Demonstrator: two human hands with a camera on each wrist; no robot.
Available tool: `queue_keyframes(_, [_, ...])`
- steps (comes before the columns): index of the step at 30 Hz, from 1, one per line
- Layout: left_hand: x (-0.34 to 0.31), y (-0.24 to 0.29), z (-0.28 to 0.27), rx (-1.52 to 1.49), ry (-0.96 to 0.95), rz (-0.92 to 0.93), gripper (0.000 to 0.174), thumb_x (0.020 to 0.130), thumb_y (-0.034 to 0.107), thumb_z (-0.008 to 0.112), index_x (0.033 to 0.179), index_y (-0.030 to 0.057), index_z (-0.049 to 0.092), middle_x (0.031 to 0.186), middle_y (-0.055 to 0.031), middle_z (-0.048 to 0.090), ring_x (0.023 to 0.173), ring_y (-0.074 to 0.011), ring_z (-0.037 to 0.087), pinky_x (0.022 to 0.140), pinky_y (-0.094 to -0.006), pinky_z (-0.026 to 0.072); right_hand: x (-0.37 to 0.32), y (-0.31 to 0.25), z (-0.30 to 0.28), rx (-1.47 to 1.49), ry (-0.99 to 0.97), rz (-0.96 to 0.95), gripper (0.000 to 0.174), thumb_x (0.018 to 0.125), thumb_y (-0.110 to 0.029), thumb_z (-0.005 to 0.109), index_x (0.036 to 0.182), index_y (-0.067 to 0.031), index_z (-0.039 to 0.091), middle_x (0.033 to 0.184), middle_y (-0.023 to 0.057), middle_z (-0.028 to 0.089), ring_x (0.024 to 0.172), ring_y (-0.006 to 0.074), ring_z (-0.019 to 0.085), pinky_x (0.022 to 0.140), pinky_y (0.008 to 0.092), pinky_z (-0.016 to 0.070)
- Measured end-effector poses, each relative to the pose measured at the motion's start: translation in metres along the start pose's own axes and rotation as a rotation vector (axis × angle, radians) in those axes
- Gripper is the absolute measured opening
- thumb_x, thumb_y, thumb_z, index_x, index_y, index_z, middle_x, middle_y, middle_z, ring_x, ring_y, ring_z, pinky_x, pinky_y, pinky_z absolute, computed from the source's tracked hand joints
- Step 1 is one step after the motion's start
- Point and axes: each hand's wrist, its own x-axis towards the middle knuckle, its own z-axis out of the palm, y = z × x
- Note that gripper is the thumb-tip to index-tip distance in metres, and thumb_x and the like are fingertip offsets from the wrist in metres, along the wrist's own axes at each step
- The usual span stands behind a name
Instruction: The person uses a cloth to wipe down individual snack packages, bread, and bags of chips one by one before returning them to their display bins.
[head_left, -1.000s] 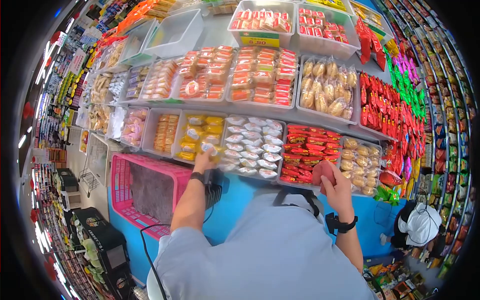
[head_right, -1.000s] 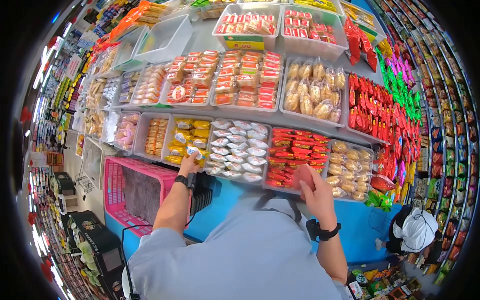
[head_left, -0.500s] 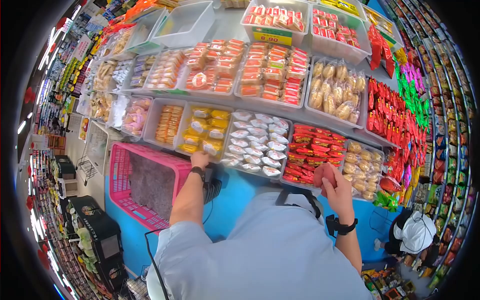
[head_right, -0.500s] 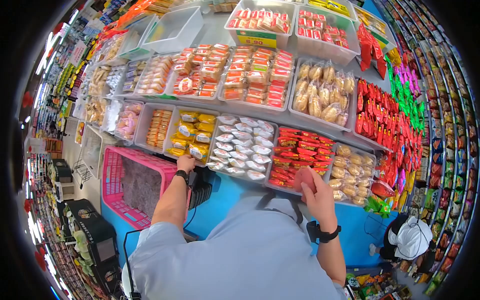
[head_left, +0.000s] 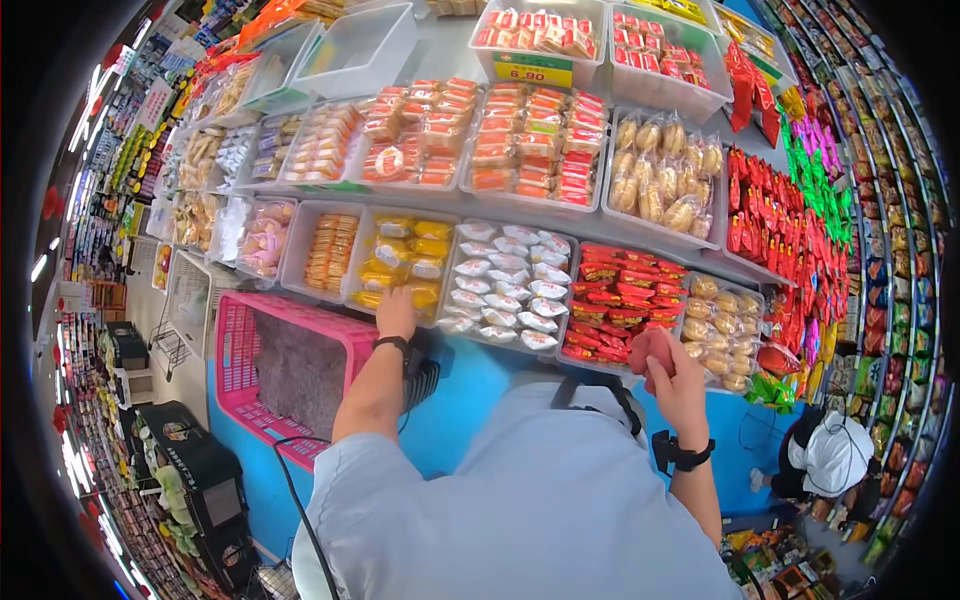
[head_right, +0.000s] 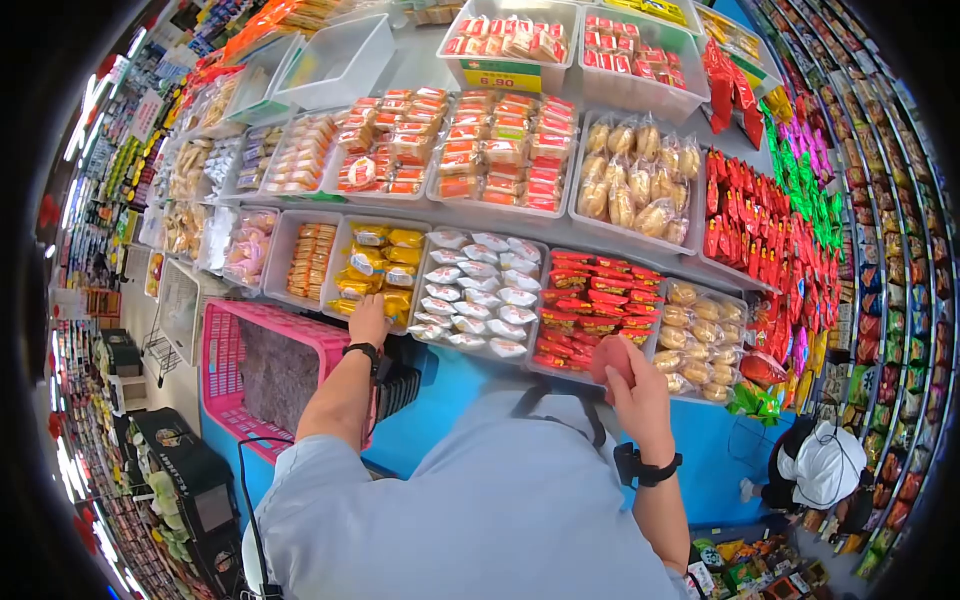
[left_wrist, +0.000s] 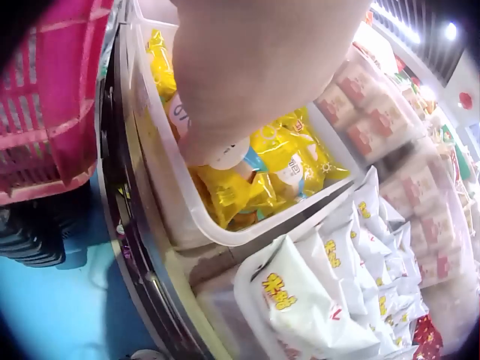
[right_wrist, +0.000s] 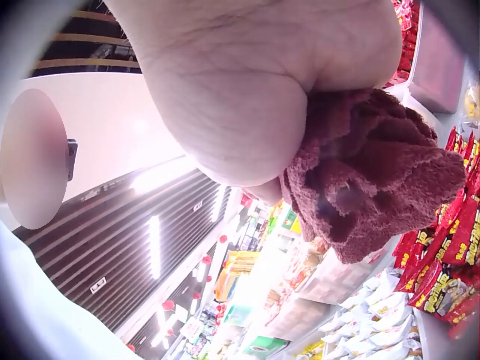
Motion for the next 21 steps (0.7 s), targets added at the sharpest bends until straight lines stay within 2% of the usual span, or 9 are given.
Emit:
queue_keyframes(2, [-0.004,0.002,0.004,-0.141,0.017,-0.027,0.037,0.086,0.016,0.078,0.12,0.0082,0.065,0.126,-0.0151,0.066,0.119,-0.0391,0.066,0.095,-0.0506,0.0576,-0.002,0.002,0.0,-0.023,-0.007,0.008,0.047,0.101,-0.007,0.068,0.147,-0.0027,0.062,0.082,0.0107,0.071,0.062,0.0167,0.066,0.06,0.0325,0.0524])
queue_keyframes(6, [-0.013,0.008,-0.003,-0.139,0.011,0.024,0.034,0.087,0.016,0.076,0.118,0.0066,0.066,0.123,-0.017,0.067,0.112,-0.0414,0.068,0.094,-0.0529,0.0578,-0.002,-0.004,-0.001,-0.041,-0.024,0.017,0.047,0.101,-0.008,0.069,0.147,-0.0023,0.062,0.081,0.0113,0.071,0.062,0.0176,0.066,0.06,0.0332,0.0524])
queue_keyframes(11, [-0.015,-0.021,0.047,-0.136,0.064,0.032,0.02,0.087,0.014,0.072,0.105,0.0051,0.072,0.117,-0.0172,0.069,0.107,-0.0416,0.068,0.091,-0.0523,0.058,-0.002,-0.003,0.002,-0.019,-0.02,0.009,0.047,0.101,-0.008,0.069,0.147,-0.0036,0.062,0.082,0.0113,0.071,0.062,0.018,0.066,0.061,0.033,0.0524])
queue_keyframes(12, [-0.018,-0.017,0.042,-0.124,0.07,0.031,0.017,0.089,0.015,0.071,0.103,0.005,0.072,0.115,-0.0177,0.07,0.107,-0.0416,0.068,0.092,-0.0527,0.0573,-0.002,-0.004,0.002,-0.024,-0.022,-0.004,0.047,0.101,-0.009,0.069,0.147,-0.0036,0.062,0.083,0.0113,0.071,0.062,0.0181,0.066,0.06,0.0329,0.0524])
queue_keyframes(15, [-0.025,-0.004,0.036,-0.139,0.125,0.019,0.014,0.091,0.016,0.07,0.099,0.0051,0.073,0.11,-0.0183,0.072,0.109,-0.0415,0.066,0.096,-0.0525,0.0552,-0.002,-0.011,-0.001,-0.048,-0.063,0.037,0.046,0.101,-0.01,0.069,0.146,-0.0024,0.062,0.088,0.0134,0.072,0.069,0.0167,0.069,0.066,0.0324,0.0547])
queue_keyframes(18, [-0.027,0.007,0.039,-0.276,0.226,0.03,0.018,0.089,0.016,0.074,0.104,0.0062,0.074,0.112,-0.0174,0.071,0.113,-0.041,0.064,0.101,-0.0501,0.0529,-0.005,0.013,0.002,0.054,-0.002,0.031,0.046,0.104,-0.014,0.068,0.147,-0.0008,0.06,0.104,0.0119,0.075,0.09,0.0139,0.071,0.08,0.0316,0.0568])
queue_keyframes(21, [-0.031,0.038,0.024,-0.414,0.204,0.175,0.023,0.087,0.018,0.078,0.107,0.0076,0.076,0.113,-0.0162,0.072,0.112,-0.0407,0.064,0.102,-0.0497,0.0519,-0.003,0.041,0.004,0.373,0.141,-0.009,0.046,0.109,-0.02,0.064,0.15,0.0002,0.058,0.125,0.0083,0.071,0.112,0.0125,0.066,0.095,0.0314,0.0547])
